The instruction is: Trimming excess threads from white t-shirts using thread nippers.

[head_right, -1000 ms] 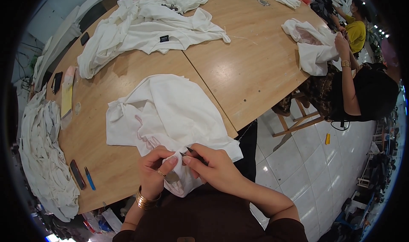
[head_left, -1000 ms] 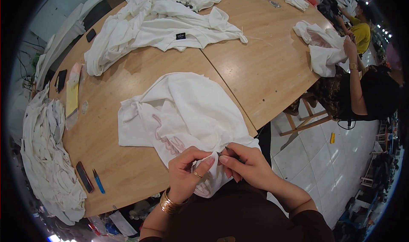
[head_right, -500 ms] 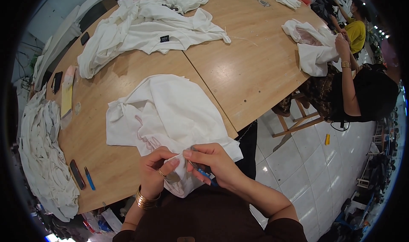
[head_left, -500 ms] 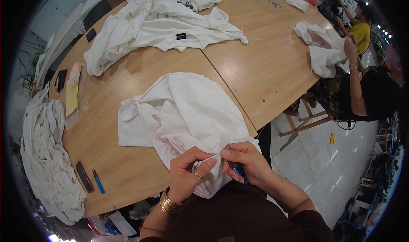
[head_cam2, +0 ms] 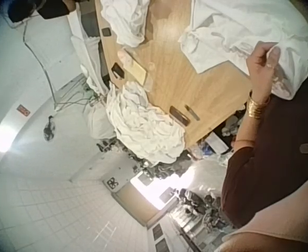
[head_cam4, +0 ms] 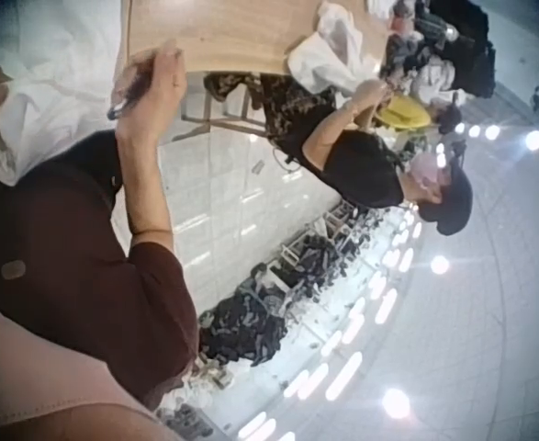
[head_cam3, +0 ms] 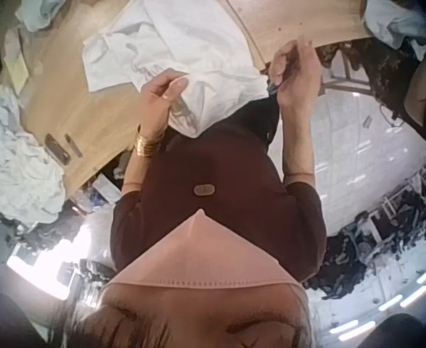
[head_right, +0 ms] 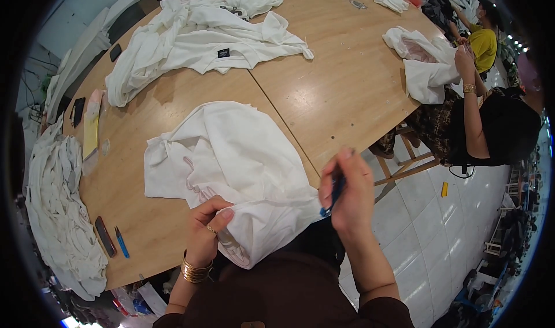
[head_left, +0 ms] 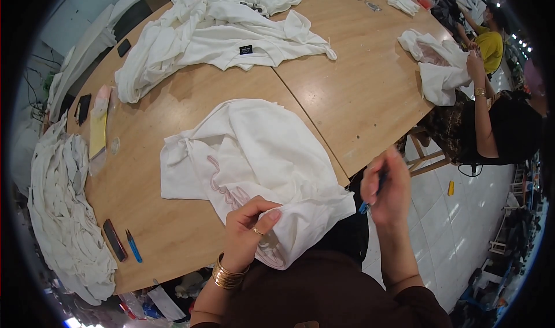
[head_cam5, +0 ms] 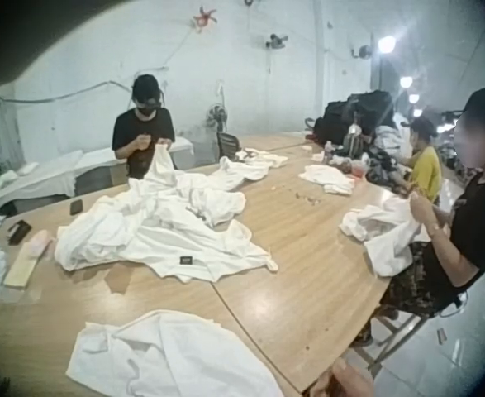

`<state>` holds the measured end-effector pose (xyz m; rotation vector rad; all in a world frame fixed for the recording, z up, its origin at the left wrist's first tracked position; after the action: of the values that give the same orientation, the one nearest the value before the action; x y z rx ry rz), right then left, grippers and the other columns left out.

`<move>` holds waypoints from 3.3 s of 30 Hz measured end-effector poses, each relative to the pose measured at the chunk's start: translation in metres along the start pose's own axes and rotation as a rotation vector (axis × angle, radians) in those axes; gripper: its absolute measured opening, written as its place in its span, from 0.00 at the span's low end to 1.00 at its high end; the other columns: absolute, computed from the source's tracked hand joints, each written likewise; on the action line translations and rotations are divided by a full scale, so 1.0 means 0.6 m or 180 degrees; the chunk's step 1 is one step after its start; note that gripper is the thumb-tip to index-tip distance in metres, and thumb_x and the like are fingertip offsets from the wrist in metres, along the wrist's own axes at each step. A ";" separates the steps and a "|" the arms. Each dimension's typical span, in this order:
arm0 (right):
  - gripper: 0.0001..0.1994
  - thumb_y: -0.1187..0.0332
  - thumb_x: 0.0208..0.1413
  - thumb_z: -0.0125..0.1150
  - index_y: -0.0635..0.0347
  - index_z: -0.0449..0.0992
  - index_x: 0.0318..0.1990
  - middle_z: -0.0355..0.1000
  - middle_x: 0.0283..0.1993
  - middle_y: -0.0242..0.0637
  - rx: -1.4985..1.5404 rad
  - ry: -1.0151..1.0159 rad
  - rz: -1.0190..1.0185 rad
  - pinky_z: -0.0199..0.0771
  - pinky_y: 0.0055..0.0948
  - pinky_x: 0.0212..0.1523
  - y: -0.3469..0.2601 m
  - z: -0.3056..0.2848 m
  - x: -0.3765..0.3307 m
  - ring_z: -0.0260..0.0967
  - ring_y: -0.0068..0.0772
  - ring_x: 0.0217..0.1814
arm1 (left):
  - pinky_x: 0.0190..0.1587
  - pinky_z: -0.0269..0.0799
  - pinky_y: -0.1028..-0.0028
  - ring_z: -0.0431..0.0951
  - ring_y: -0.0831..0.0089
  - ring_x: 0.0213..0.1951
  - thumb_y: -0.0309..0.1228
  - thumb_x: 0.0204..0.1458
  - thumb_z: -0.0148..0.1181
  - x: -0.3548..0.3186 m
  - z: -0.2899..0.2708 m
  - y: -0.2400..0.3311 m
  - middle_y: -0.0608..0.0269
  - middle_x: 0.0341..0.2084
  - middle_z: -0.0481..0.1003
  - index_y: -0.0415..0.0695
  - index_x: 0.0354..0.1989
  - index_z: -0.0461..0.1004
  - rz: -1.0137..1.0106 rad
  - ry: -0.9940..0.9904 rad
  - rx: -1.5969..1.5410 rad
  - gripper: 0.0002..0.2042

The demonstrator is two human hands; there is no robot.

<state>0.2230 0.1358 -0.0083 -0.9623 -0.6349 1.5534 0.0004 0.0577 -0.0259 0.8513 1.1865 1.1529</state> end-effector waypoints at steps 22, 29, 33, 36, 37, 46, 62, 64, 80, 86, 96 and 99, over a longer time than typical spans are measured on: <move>0.05 0.72 0.52 0.54 0.64 0.71 0.28 0.66 0.22 0.29 -0.0952 -0.0684 0.0249 0.56 0.15 0.22 0.032 0.035 0.005 0.57 0.16 0.20 | 0.34 0.58 0.83 0.64 0.82 0.29 0.24 0.47 0.58 0.022 0.005 -0.015 0.68 0.24 0.69 0.35 0.33 0.74 -0.0105 -0.0264 0.0504 0.06; 0.06 0.67 0.59 0.45 0.58 0.63 0.33 0.61 0.18 0.31 0.0290 -0.0338 0.0210 0.54 0.17 0.16 -0.034 -0.035 0.025 0.53 0.18 0.14 | 0.34 0.58 0.83 0.64 0.83 0.30 0.23 0.47 0.58 0.032 0.005 -0.017 0.70 0.25 0.69 0.35 0.33 0.75 -0.0277 -0.0335 0.0415 0.06; 0.08 0.65 0.59 0.45 0.57 0.62 0.31 0.60 0.16 0.28 0.0235 -0.0416 0.0018 0.48 0.15 0.11 -0.088 -0.084 0.021 0.49 0.15 0.11 | 0.34 0.58 0.83 0.64 0.83 0.29 0.23 0.47 0.58 0.040 0.009 -0.013 0.69 0.24 0.68 0.35 0.33 0.75 -0.0282 -0.0498 0.0479 0.06; 0.08 0.64 0.59 0.45 0.57 0.62 0.31 0.60 0.16 0.28 0.0081 -0.0199 0.0079 0.48 0.15 0.11 -0.121 -0.116 0.011 0.49 0.15 0.11 | 0.33 0.58 0.82 0.64 0.83 0.29 0.23 0.47 0.58 0.043 0.012 -0.014 0.69 0.24 0.68 0.35 0.33 0.75 -0.0197 -0.0632 0.0645 0.06; 0.08 0.64 0.59 0.47 0.58 0.63 0.31 0.59 0.16 0.27 -0.0239 0.0061 -0.0103 0.47 0.14 0.11 -0.136 -0.131 0.005 0.48 0.13 0.11 | 0.33 0.58 0.82 0.64 0.83 0.29 0.23 0.47 0.58 0.045 0.014 -0.016 0.69 0.24 0.68 0.35 0.33 0.75 -0.0199 -0.0653 0.0641 0.06; 0.09 0.68 0.40 0.62 0.61 0.69 0.22 0.61 0.15 0.24 -0.2805 -0.0036 0.0436 0.45 0.14 0.14 -0.243 -0.254 -0.080 0.50 0.12 0.13 | 0.29 0.58 0.82 0.63 0.82 0.25 0.24 0.47 0.59 0.052 0.020 -0.004 0.70 0.20 0.68 0.37 0.34 0.76 -0.0170 -0.0856 0.1052 0.07; 0.06 0.71 0.38 0.61 0.63 0.71 0.22 0.63 0.14 0.31 -0.3797 0.1602 0.0917 0.56 0.21 0.14 -0.326 -0.555 -0.133 0.58 0.22 0.12 | 0.36 0.66 0.81 0.71 0.83 0.30 0.29 0.47 0.59 0.042 0.030 -0.028 0.66 0.25 0.76 0.37 0.35 0.75 -0.0593 -0.1551 0.1355 0.09; 0.06 0.74 0.38 0.60 0.64 0.74 0.27 0.68 0.22 0.41 -0.6559 0.1762 0.0192 0.65 0.27 0.23 -0.336 -0.579 -0.124 0.68 0.35 0.23 | 0.35 0.66 0.81 0.71 0.83 0.29 0.28 0.48 0.59 0.045 0.033 -0.024 0.66 0.24 0.75 0.36 0.34 0.75 -0.0579 -0.1544 0.1284 0.09; 0.10 0.76 0.43 0.65 0.57 0.77 0.35 0.67 0.30 0.29 -0.3135 -0.1632 -0.0386 0.63 0.19 0.26 0.042 0.054 -0.060 0.64 0.19 0.29 | 0.35 0.66 0.82 0.69 0.85 0.30 0.27 0.49 0.58 0.034 0.030 -0.023 0.70 0.25 0.73 0.36 0.33 0.73 -0.0959 -0.1227 0.0417 0.07; 0.05 0.76 0.45 0.63 0.60 0.75 0.32 0.66 0.30 0.29 -0.2992 -0.1556 -0.0419 0.60 0.17 0.26 0.024 0.052 -0.045 0.62 0.17 0.29 | 0.37 0.66 0.82 0.70 0.82 0.31 0.24 0.46 0.59 0.028 0.023 -0.006 0.68 0.27 0.73 0.38 0.32 0.74 -0.0533 -0.1112 0.0625 0.05; 0.08 0.76 0.45 0.62 0.60 0.72 0.34 0.67 0.31 0.33 -0.3221 -0.1720 -0.0862 0.67 0.21 0.26 0.018 0.075 -0.059 0.67 0.25 0.27 | 0.28 0.66 0.77 0.70 0.72 0.27 0.17 0.31 0.62 0.017 0.030 0.046 0.67 0.25 0.73 0.45 0.29 0.77 0.1615 -0.0731 0.2090 0.13; 0.10 0.77 0.41 0.63 0.59 0.72 0.34 0.67 0.31 0.32 -0.3547 -0.1869 -0.1345 0.67 0.23 0.23 0.026 0.071 -0.070 0.68 0.26 0.25 | 0.28 0.66 0.77 0.70 0.72 0.27 0.17 0.32 0.62 0.017 0.030 0.047 0.67 0.25 0.73 0.45 0.29 0.77 0.1626 -0.0771 0.2126 0.13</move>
<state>0.1795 0.0964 0.0108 -1.0206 -2.1052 1.0163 0.0119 0.0754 0.0021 1.8313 1.1936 1.0041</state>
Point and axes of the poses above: each hand's wrist, its own x-axis towards the middle knuckle, its own z-axis out of the palm, y = z × x, the point moved 6 cm from there along x, towards the middle knuckle
